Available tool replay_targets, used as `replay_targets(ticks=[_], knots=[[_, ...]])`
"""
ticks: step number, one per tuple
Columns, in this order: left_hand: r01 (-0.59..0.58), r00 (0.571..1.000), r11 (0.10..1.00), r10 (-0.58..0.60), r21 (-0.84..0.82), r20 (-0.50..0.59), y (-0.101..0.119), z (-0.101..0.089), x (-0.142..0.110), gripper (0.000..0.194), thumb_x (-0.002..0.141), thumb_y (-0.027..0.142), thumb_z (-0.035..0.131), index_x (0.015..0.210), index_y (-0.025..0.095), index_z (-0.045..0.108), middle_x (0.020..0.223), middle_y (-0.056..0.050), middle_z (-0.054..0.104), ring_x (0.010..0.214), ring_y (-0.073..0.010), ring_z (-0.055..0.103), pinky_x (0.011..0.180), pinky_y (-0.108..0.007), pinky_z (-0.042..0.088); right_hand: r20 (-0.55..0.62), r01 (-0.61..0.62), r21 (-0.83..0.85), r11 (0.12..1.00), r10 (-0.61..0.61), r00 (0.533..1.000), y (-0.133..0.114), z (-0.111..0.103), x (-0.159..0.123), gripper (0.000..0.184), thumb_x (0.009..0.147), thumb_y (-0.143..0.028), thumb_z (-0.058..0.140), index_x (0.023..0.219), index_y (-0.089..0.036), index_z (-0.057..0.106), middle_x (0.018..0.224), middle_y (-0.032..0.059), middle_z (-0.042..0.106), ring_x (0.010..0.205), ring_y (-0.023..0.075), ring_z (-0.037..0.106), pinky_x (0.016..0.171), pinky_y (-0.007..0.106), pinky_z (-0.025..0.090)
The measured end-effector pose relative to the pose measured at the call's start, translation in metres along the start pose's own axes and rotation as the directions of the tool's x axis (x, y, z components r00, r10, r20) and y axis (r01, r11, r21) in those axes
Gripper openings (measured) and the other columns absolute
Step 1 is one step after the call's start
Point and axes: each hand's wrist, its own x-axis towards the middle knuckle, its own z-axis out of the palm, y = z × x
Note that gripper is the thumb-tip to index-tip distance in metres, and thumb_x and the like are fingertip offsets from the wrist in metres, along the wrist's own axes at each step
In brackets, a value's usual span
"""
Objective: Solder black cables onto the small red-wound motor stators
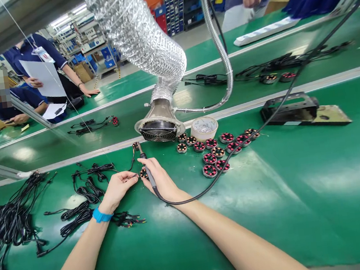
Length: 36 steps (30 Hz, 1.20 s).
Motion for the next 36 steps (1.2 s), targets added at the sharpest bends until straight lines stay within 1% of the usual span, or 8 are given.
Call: replay_targets(ticks=[6,10,13,17,22,28,36], knots=[[-0.007,1.0,0.998,0.006,0.062,0.024,0.0032,-0.0009,-0.0018,0.035,0.072,0.045,0.075,0.081,0.011,0.071,0.077,-0.005,0.07,0.068,-0.0139,0.058,0.066,-0.025,0.042,-0.006,-0.004,-0.002,1.0,0.004,1.0,0.0017,0.0014,0.0003,0.062,0.082,-0.006,0.057,0.138,-0.028,0.042,0.116,0.0069,0.051,0.099,0.0186,0.061,0.092,0.037,0.052],[-0.03,0.999,0.994,0.028,0.102,0.02,0.0012,-0.0019,-0.0014,0.033,0.074,0.044,0.073,0.081,0.012,0.068,0.076,-0.003,0.067,0.067,-0.0127,0.055,0.065,-0.024,0.04,-0.004,-0.004,-0.005,1.0,0.004,1.0,0.003,0.0015,-0.0006,0.063,0.082,-0.006,0.057,0.139,-0.028,0.041,0.116,0.007,0.05,0.099,0.0185,0.061,0.092,0.036,0.052],[-0.042,0.999,0.995,0.04,0.089,0.014,0.0001,-0.002,-0.001,0.033,0.074,0.044,0.074,0.08,0.012,0.067,0.074,-0.002,0.065,0.066,-0.0118,0.054,0.063,-0.023,0.039,0.001,-0.004,-0.009,1.0,0.004,1.0,0.0031,0.0013,-0.0012,0.063,0.082,-0.006,0.057,0.139,-0.028,0.04,0.117,0.007,0.049,0.099,0.0185,0.06,0.092,0.037,0.052],[-0.028,1.0,0.998,0.028,0.061,0.006,0.0008,-0.0014,-0.0009,0.033,0.073,0.044,0.075,0.082,0.013,0.068,0.074,-0.001,0.065,0.062,-0.01,0.051,0.06,-0.022,0.038,0.007,-0.008,-0.005,1.0,0.008,1.0,0.0009,0.0002,-0.0008,0.062,0.083,-0.006,0.056,0.139,-0.028,0.04,0.116,0.0071,0.049,0.098,0.0184,0.06,0.092,0.037,0.052],[-0.012,0.999,0.999,0.013,0.035,-0.03,0.0012,0.0005,-0.0004,0.034,0.069,0.043,0.078,0.083,0.012,0.071,0.076,-0.003,0.068,0.063,-0.011,0.054,0.062,-0.023,0.04,0.004,-0.008,-0.01,1.0,0.008,1.0,-0.0012,-0.0006,0.0,0.062,0.082,-0.006,0.056,0.139,-0.027,0.04,0.116,0.007,0.049,0.099,0.0182,0.06,0.092,0.036,0.051],[0.014,0.997,1.0,-0.013,0.015,-0.081,0.0039,0.0038,-0.0008,0.034,0.066,0.04,0.08,0.083,0.012,0.073,0.077,-0.005,0.071,0.063,-0.012,0.055,0.063,-0.025,0.042,0.003,-0.023,-0.017,1.0,0.023,1.0,0.0018,0.0012,-0.0001,0.062,0.082,-0.006,0.057,0.138,-0.027,0.042,0.117,0.007,0.05,0.098,0.018,0.061,0.092,0.036,0.051],[0.003,0.997,1.0,-0.001,0.024,-0.079,-0.001,0.0018,0.0015,0.034,0.066,0.041,0.08,0.084,0.012,0.075,0.082,-0.006,0.073,0.068,-0.0142,0.059,0.067,-0.026,0.044,-0.004,-0.022,-0.002,1.0,0.022,1.0,0.0027,0.0023,-0.0007,0.063,0.082,-0.006,0.058,0.139,-0.028,0.041,0.118,0.0073,0.05,0.099,0.0185,0.062,0.092,0.037,0.052]])
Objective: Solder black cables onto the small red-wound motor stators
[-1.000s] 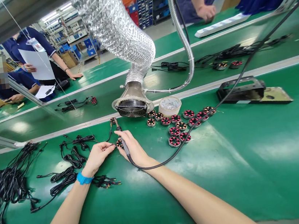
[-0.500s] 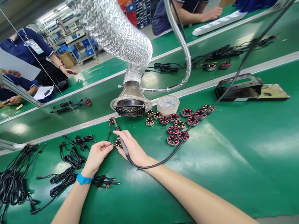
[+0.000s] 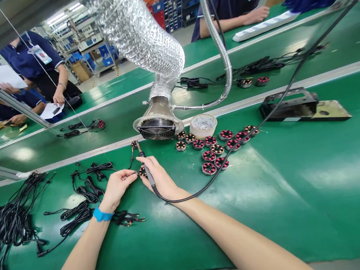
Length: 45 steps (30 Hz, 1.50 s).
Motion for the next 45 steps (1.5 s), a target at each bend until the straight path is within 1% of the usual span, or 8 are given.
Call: replay_targets(ticks=[6,15,20,28,33,37,41,45], knots=[[-0.018,0.999,0.999,0.017,0.032,0.038,0.0,0.0,-0.001,0.032,0.07,0.04,0.078,0.084,0.012,0.074,0.084,-0.007,0.073,0.072,-0.0157,0.061,0.07,-0.027,0.045,0.003,0.001,-0.017,1.0,-0.001,1.0,-0.001,-0.001,0.001,0.063,0.081,-0.006,0.057,0.138,-0.027,0.042,0.117,0.0073,0.05,0.099,0.0186,0.061,0.093,0.037,0.051],[0.004,0.998,0.996,-0.01,0.087,0.063,0.009,0.001,-0.005,0.038,0.07,0.048,0.076,0.078,0.011,0.072,0.072,-0.005,0.069,0.064,-0.0138,0.055,0.061,-0.025,0.039,-0.008,0.001,-0.018,1.0,-0.001,1.0,-0.001,-0.001,0.0,0.065,0.081,-0.005,0.057,0.139,-0.028,0.042,0.117,0.0076,0.05,0.098,0.0189,0.061,0.092,0.037,0.052],[-0.001,0.998,0.995,-0.006,0.095,0.067,0.011,0.002,-0.006,0.036,0.069,0.047,0.076,0.073,0.011,0.071,0.069,-0.003,0.067,0.062,-0.0129,0.052,0.06,-0.025,0.038,-0.008,0.008,-0.026,1.0,-0.008,1.0,-0.001,-0.001,0.001,0.065,0.081,-0.005,0.057,0.139,-0.028,0.042,0.116,0.0075,0.05,0.098,0.019,0.061,0.092,0.038,0.052],[0.003,0.999,1.0,-0.003,0.007,0.054,0.006,-0.001,-0.004,0.036,0.062,0.044,0.081,0.078,0.012,0.07,0.076,-0.005,0.069,0.068,-0.014,0.057,0.068,-0.026,0.042,0.001,0.001,-0.029,1.0,-0.001,1.0,-0.004,-0.003,0.001,0.066,0.08,-0.004,0.057,0.139,-0.028,0.041,0.118,0.0076,0.05,0.097,0.0189,0.062,0.091,0.038,0.053],[0.031,0.998,0.999,-0.032,0.018,0.051,0.007,-0.002,-0.004,0.034,0.065,0.043,0.078,0.078,0.014,0.066,0.065,0.0,0.061,0.056,-0.0096,0.048,0.058,-0.024,0.037,0.003,-0.004,-0.024,1.0,0.004,1.0,-0.003,-0.003,0.001,0.065,0.08,-0.004,0.057,0.138,-0.027,0.042,0.117,0.0077,0.05,0.098,0.0189,0.061,0.092,0.038,0.052],[-0.016,0.996,0.997,0.01,0.071,0.088,0.008,0.001,-0.004,0.033,0.069,0.044,0.075,0.077,0.013,0.066,0.07,-0.002,0.063,0.062,-0.0118,0.051,0.062,-0.024,0.038,-0.003,0.006,-0.02,1.0,-0.006,1.0,-0.001,-0.003,0.001,0.067,0.079,-0.005,0.058,0.14,-0.028,0.041,0.118,0.0074,0.05,0.098,0.0186,0.062,0.091,0.037,0.053],[-0.049,0.994,0.994,0.039,0.093,0.102,0.011,0.003,-0.004,0.035,0.071,0.047,0.073,0.075,0.013,0.066,0.068,-0.001,0.062,0.061,-0.0113,0.05,0.059,-0.023,0.036,-0.02,0.046,-0.061,0.997,-0.048,0.999,-0.005,-0.005,0.002,0.066,0.079,-0.007,0.06,0.139,-0.028,0.042,0.115,0.0076,0.051,0.103,0.021,0.059,0.093,0.038,0.052],[-0.002,0.994,0.995,-0.009,0.097,0.113,0.012,0.003,-0.004,0.041,0.07,0.052,0.073,0.081,0.013,0.068,0.059,0.002,0.055,0.051,-0.0089,0.042,0.051,-0.022,0.031,-0.005,0.082,-0.056,0.995,-0.082,0.997,-0.012,-0.005,0.001,0.06,0.083,-0.007,0.055,0.138,-0.028,0.042,0.115,0.0073,0.049,0.096,0.0171,0.061,0.089,0.033,0.053]])
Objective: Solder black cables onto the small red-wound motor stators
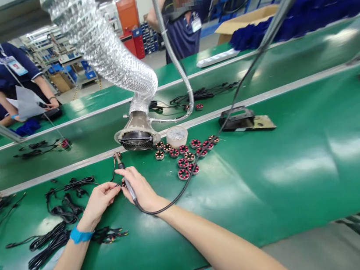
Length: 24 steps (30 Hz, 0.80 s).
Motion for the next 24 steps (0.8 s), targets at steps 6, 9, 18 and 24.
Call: replay_targets(ticks=[6,9,18,24], knots=[[0.009,0.999,1.0,-0.008,-0.016,0.052,0.003,0.001,-0.001,0.046,0.068,0.055,0.075,0.085,0.013,0.069,0.06,0.001,0.057,0.054,-0.0103,0.047,0.05,-0.021,0.034,0.001,0.016,0.038,0.999,-0.016,1.0,-0.002,0.004,-0.002,0.054,0.086,-0.006,0.047,0.135,-0.028,0.044,0.112,0.0052,0.047,0.085,0.0121,0.061,0.087,0.03,0.054],[0.011,0.999,1.0,-0.011,-0.002,0.05,0.005,0.0,-0.002,0.046,0.067,0.056,0.075,0.085,0.014,0.068,0.06,0.001,0.056,0.054,-0.0106,0.048,0.051,-0.021,0.035,-0.005,0.017,0.041,0.999,-0.017,1.0,-0.002,0.003,-0.002,0.053,0.086,-0.006,0.046,0.134,-0.028,0.044,0.11,0.005,0.047,0.084,0.0121,0.061,0.086,0.03,0.054],[0.095,0.984,0.995,-0.098,0.027,0.146,0.009,-0.003,0.005,0.039,0.072,0.053,0.067,0.069,0.015,0.059,0.048,0.003,0.051,0.043,-0.0091,0.042,0.045,-0.021,0.032,0.021,0.009,0.007,1.0,-0.01,1.0,0.004,0.007,-0.005,0.059,0.082,-0.003,0.049,0.136,-0.027,0.044,0.111,0.0048,0.047,0.082,0.0116,0.058,0.082,0.028,0.053],[0.212,0.946,0.976,-0.216,0.043,0.241,0.019,-0.006,0.017,0.031,0.065,0.042,0.068,0.06,0.014,0.056,0.049,0.002,0.052,0.044,-0.0084,0.046,0.046,-0.021,0.032,0.057,0.084,-0.025,0.996,-0.082,0.995,0.001,0.005,-0.004,0.063,0.079,0.003,0.046,0.136,-0.024,0.045,0.109,0.0052,0.045,0.08,0.0108,0.053,0.078,0.026,0.05]])
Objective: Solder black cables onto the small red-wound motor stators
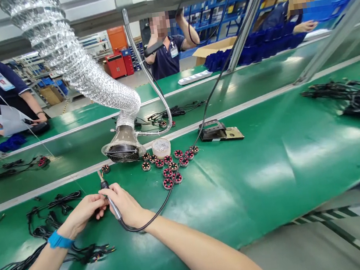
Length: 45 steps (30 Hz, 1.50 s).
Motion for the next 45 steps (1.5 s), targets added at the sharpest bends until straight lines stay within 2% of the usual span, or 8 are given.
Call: replay_targets(ticks=[5,12,17,20,25,29,45], knots=[[0.018,1.0,1.0,-0.018,0.0,-0.006,0.007,0.002,-0.002,0.028,0.064,0.039,0.068,0.059,0.014,0.056,0.05,0.002,0.052,0.045,-0.0078,0.045,0.047,-0.021,0.033,-0.012,-0.017,0.013,1.0,0.017,1.0,-0.002,-0.002,0.0,0.06,0.081,0.0,0.047,0.135,-0.025,0.045,0.108,0.005,0.045,0.077,0.0105,0.053,0.076,0.026,0.05],[-0.079,0.992,0.993,0.087,0.085,-0.093,-0.001,0.008,-0.006,0.023,0.067,0.037,0.059,0.058,0.016,0.053,0.045,0.004,0.049,0.043,-0.0077,0.041,0.046,-0.021,0.03,-0.049,-0.035,0.061,0.998,0.038,0.998,0.006,0.005,-0.001,0.056,0.082,-0.002,0.047,0.134,-0.024,0.045,0.109,0.0052,0.046,0.082,0.011,0.057,0.079,0.027,0.051],[-0.105,0.983,0.991,0.116,0.083,-0.14,-0.005,0.012,-0.005,0.024,0.068,0.036,0.059,0.057,0.016,0.053,0.043,0.005,0.047,0.041,-0.007,0.038,0.047,-0.021,0.028,-0.076,-0.042,0.081,0.996,0.048,0.996,0.004,0.005,-0.002,0.056,0.081,-0.002,0.047,0.132,-0.024,0.046,0.108,0.0049,0.048,0.085,0.0123,0.059,0.082,0.029,0.052],[-0.117,0.985,0.993,0.12,0.033,-0.121,-0.009,0.009,-0.004,0.027,0.07,0.037,0.063,0.058,0.015,0.055,0.044,0.004,0.05,0.042,-0.0069,0.04,0.047,-0.021,0.03,-0.105,-0.044,0.109,0.993,0.055,0.993,0.003,0.005,0.0,0.053,0.082,-0.003,0.048,0.13,-0.024,0.047,0.104,0.0042,0.048,0.085,0.0132,0.06,0.082,0.03,0.053],[-0.132,0.991,0.983,0.131,-0.126,-0.017,-0.015,-0.001,-0.004,0.027,0.072,0.036,0.07,0.071,0.01,0.067,0.055,-0.001,0.058,0.05,-0.0087,0.05,0.051,-0.022,0.037,-0.135,-0.056,0.127,0.99,0.073,0.988,0.005,0.006,0.002,0.05,0.083,-0.004,0.049,0.128,-0.025,0.048,0.101,0.0033,0.048,0.081,0.0131,0.06,0.08,0.03,0.054],[-0.122,0.992,0.979,0.124,-0.162,0.002,-0.018,-0.004,-0.002,0.026,0.072,0.034,0.072,0.073,0.009,0.069,0.056,-0.002,0.06,0.051,-0.0088,0.052,0.051,-0.022,0.038,-0.132,-0.046,0.123,0.991,0.062,0.989,0.006,0.006,0.001,0.05,0.084,-0.004,0.049,0.129,-0.026,0.047,0.102,0.0038,0.049,0.081,0.0134,0.061,0.078,0.03,0.055],[-0.065,0.987,0.992,0.047,-0.112,-0.156,-0.011,0.008,0.0,0.018,0.069,0.023,0.068,0.058,0.012,0.06,0.049,0.003,0.053,0.043,-0.0051,0.045,0.043,-0.019,0.033,-0.131,-0.079,0.077,0.994,0.088,0.987,0.002,0.005,0.002,0.045,0.083,-0.008,0.051,0.125,-0.023,0.051,0.101,0.0041,0.051,0.077,0.0136,0.062,0.082,0.034,0.056]])
